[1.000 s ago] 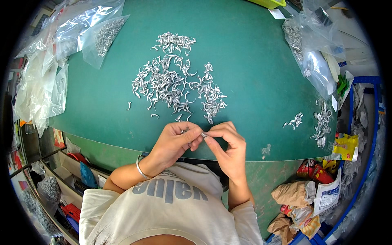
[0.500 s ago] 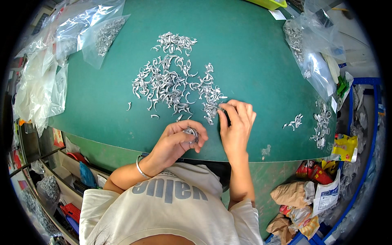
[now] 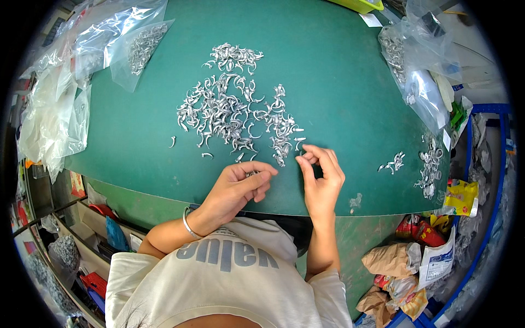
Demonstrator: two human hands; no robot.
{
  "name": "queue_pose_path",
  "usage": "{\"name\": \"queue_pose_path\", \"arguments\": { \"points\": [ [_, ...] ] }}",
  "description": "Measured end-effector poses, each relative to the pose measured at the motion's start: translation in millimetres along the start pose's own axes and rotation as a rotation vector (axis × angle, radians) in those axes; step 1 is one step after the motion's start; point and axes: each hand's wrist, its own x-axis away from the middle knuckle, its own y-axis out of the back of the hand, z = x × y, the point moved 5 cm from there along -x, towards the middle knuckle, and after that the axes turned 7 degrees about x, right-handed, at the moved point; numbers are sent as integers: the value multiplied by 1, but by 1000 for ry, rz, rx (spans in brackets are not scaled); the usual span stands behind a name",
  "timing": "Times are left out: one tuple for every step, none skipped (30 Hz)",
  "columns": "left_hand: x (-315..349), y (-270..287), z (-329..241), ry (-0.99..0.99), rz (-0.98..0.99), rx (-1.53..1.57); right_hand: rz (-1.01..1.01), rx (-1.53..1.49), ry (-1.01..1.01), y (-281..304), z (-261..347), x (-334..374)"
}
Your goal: The person sits at a green workbench and assembles small silver metal hooks by hand. They pick up individual hook components from a large pile, connect them, and place the finished items into a plastic bag.
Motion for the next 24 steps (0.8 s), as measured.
{"name": "queue_pose_path", "arguments": {
  "points": [
    [0,0,-1,-15,-6,-5,16,-97,-11,0,1,2],
    [0,-1,-1,-35,-17,-15,33,-195,-23,-1,2,4],
    [-1,-1,-1,-56,-28,-24,49,-292,-35,-1,4,7],
    [-2,-2,-1,-76,-40,-33,74,-343,-25,-1,9,10],
    [-2,-2,-1,-77,-37,-45,98,-363,17,-1,14,12],
    [-2,-3,-2,-78,-32,-59,120,-382,59,-2,19,13],
    [-3,-4,-2,-78,-26,-72,142,-400,101,-2,23,15],
    [-3,-4,-1,-70,-12,-76,163,-410,127,-2,25,16],
    [-3,-4,0,-64,2,-80,160,-413,143,-1,26,16],
    [-2,-4,0,-59,15,-84,157,-416,160,-1,28,16],
    [-2,-4,-1,-60,10,-87,154,-419,176,0,30,16],
    [-1,-5,-2,-62,5,-89,148,-422,143,0,30,16],
    [-1,-5,-3,-64,-1,-92,142,-426,110,1,31,15],
    [0,-5,-3,-65,-2,-81,135,-430,77,1,31,15],
    [0,-5,-4,-66,-3,-70,144,-404,69,1,30,16],
    [1,-5,-4,-67,-3,-59,152,-379,62,1,29,16],
    [1,-5,-4,-73,-1,-55,160,-354,54,1,28,16],
    [0,-5,-4,-80,2,-52,165,-337,78,1,29,16],
    [0,-5,-3,-87,4,-49,170,-321,102,2,28,15],
    [0,-4,-3,-84,9,-50,176,-305,126,2,29,15],
    [0,-3,-2,-80,16,-52,186,-293,132,2,28,15],
    [0,-3,-1,-76,22,-54,196,-280,138,2,29,14],
    [1,-3,-1,-53,33,-31,206,-268,145,2,28,14],
    [1,-2,-1,-30,44,-9,233,-267,150,2,28,14]
  ]
}}
